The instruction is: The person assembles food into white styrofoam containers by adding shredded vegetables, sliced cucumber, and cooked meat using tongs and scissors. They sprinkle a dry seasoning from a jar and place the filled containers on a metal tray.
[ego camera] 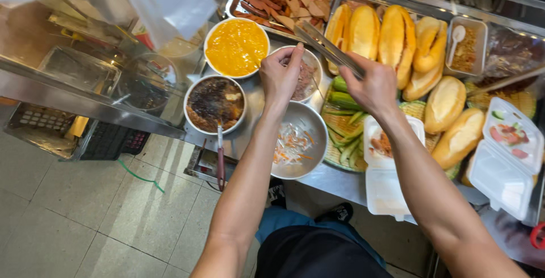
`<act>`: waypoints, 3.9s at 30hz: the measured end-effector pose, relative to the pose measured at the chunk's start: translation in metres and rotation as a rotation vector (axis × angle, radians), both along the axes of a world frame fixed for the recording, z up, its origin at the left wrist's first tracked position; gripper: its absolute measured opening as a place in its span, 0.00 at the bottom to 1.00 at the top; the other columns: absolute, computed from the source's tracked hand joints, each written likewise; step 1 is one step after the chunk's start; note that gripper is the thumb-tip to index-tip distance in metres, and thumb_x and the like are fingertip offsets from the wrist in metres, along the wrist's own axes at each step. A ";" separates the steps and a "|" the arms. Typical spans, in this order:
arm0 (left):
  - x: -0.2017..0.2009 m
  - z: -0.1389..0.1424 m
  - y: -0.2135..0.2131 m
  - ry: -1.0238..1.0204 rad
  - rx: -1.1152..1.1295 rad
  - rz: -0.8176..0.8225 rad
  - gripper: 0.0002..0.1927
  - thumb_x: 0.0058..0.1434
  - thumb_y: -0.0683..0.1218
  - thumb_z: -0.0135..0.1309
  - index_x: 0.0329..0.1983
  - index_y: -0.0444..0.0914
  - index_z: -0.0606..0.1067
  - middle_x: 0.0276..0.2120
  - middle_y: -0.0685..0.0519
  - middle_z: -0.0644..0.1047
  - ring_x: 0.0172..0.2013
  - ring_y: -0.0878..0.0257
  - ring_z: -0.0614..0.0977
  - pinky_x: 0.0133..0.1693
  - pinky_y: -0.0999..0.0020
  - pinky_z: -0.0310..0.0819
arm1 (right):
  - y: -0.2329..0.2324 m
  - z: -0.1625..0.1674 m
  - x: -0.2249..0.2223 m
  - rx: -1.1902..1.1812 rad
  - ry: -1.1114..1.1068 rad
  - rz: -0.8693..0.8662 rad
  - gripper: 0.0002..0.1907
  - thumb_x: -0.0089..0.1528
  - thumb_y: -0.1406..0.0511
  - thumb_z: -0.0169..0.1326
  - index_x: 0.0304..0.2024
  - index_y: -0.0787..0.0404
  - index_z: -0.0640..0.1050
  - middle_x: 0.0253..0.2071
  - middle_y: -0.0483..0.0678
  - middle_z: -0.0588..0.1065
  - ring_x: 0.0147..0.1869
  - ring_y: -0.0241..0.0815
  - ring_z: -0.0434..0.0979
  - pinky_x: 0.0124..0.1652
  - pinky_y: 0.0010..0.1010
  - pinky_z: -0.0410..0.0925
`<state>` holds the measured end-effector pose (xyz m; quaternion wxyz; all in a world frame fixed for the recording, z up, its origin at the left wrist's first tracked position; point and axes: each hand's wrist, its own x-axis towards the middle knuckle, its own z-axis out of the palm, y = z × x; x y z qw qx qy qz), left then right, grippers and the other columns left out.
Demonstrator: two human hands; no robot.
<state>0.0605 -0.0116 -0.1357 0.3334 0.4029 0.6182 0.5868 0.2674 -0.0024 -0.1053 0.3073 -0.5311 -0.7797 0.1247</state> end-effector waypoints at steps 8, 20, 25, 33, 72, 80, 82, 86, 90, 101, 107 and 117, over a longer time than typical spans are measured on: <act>-0.080 -0.010 -0.015 -0.042 -0.155 0.043 0.18 0.62 0.53 0.60 0.41 0.32 0.84 0.23 0.53 0.82 0.23 0.68 0.79 0.28 0.70 0.71 | 0.129 -0.023 -0.157 0.094 -0.390 0.030 0.12 0.61 0.58 0.62 0.34 0.61 0.83 0.27 0.61 0.77 0.30 0.59 0.80 0.30 0.49 0.70; -0.106 -0.064 -0.016 -0.254 -0.055 -0.075 0.17 0.59 0.40 0.56 0.51 0.30 0.77 0.44 0.50 0.78 0.43 0.63 0.78 0.46 0.67 0.72 | 0.158 -0.039 -0.158 0.103 -0.472 0.060 0.04 0.58 0.65 0.62 0.33 0.58 0.83 0.21 0.58 0.77 0.23 0.51 0.76 0.24 0.46 0.69; -0.115 -0.062 -0.018 -0.287 -0.136 -0.083 0.11 0.66 0.44 0.54 0.39 0.29 0.79 0.32 0.47 0.79 0.27 0.66 0.75 0.29 0.69 0.66 | 0.140 -0.022 -0.126 -0.016 -0.485 0.000 0.12 0.64 0.58 0.63 0.40 0.60 0.85 0.25 0.58 0.78 0.27 0.51 0.79 0.32 0.44 0.72; -0.069 -0.014 0.033 -0.275 -0.093 -0.209 0.36 0.58 0.56 0.65 0.62 0.31 0.69 0.34 0.56 0.80 0.26 0.69 0.83 0.28 0.72 0.81 | 0.027 0.071 -0.001 -0.061 -0.173 0.153 0.16 0.67 0.59 0.63 0.56 0.56 0.83 0.36 0.55 0.81 0.31 0.49 0.80 0.36 0.40 0.72; 0.608 -0.063 0.071 -0.435 -0.196 -0.996 0.09 0.59 0.34 0.60 0.41 0.21 0.80 0.35 0.40 0.84 0.33 0.56 0.87 0.41 0.68 0.87 | -0.279 -0.092 0.474 -0.593 -0.062 -1.065 0.35 0.55 0.55 0.66 0.61 0.61 0.73 0.41 0.61 0.77 0.47 0.62 0.79 0.46 0.51 0.71; 0.621 -0.062 0.089 -0.543 -0.258 -0.980 0.10 0.59 0.33 0.60 0.42 0.20 0.79 0.36 0.38 0.83 0.33 0.54 0.88 0.41 0.66 0.88 | -0.301 -0.097 0.491 -0.496 0.698 -1.103 0.29 0.56 0.58 0.64 0.59 0.62 0.76 0.36 0.47 0.81 0.38 0.42 0.79 0.39 0.34 0.71; 0.623 -0.062 0.090 -0.583 -0.277 -0.986 0.10 0.59 0.33 0.59 0.42 0.20 0.79 0.36 0.38 0.83 0.33 0.53 0.88 0.42 0.66 0.88 | -0.308 -0.086 0.491 -0.483 1.021 -1.115 0.29 0.58 0.57 0.64 0.59 0.62 0.76 0.33 0.40 0.75 0.33 0.35 0.71 0.34 0.29 0.65; 0.636 -0.060 0.090 -0.593 -0.298 -0.994 0.10 0.59 0.33 0.59 0.41 0.19 0.79 0.35 0.38 0.83 0.33 0.53 0.88 0.41 0.66 0.88 | -0.284 -0.057 0.498 -0.711 1.533 -0.782 0.28 0.62 0.49 0.58 0.57 0.60 0.76 0.26 0.37 0.65 0.27 0.32 0.61 0.28 0.27 0.56; 0.645 -0.055 0.091 -0.611 -0.378 -1.005 0.09 0.58 0.32 0.58 0.39 0.19 0.79 0.34 0.38 0.83 0.33 0.53 0.88 0.40 0.69 0.88 | -0.199 -0.056 0.516 -0.951 1.702 -0.546 0.35 0.61 0.39 0.51 0.53 0.60 0.75 0.25 0.39 0.66 0.27 0.35 0.63 0.29 0.28 0.59; 0.639 -0.047 0.103 -0.431 -0.475 -0.995 0.05 0.52 0.29 0.57 0.29 0.17 0.77 0.33 0.35 0.83 0.33 0.49 0.90 0.35 0.70 0.87 | -0.147 -0.081 0.539 -0.927 1.492 -0.642 0.40 0.58 0.40 0.58 0.54 0.67 0.75 0.24 0.38 0.66 0.24 0.30 0.62 0.25 0.24 0.58; 0.649 -0.058 0.102 -0.382 -0.464 -0.958 0.04 0.51 0.30 0.58 0.26 0.19 0.77 0.31 0.36 0.83 0.30 0.50 0.89 0.32 0.69 0.88 | -0.137 -0.076 0.537 -0.968 1.554 -0.575 0.37 0.61 0.42 0.55 0.52 0.70 0.74 0.22 0.41 0.68 0.22 0.32 0.65 0.23 0.23 0.59; 0.643 -0.067 0.099 0.609 0.052 -0.970 0.07 0.56 0.42 0.64 0.34 0.33 0.85 0.18 0.48 0.82 0.17 0.64 0.83 0.24 0.72 0.78 | -0.250 -0.054 0.523 -0.570 0.721 -1.117 0.31 0.58 0.52 0.66 0.54 0.61 0.70 0.25 0.48 0.75 0.25 0.39 0.75 0.26 0.30 0.66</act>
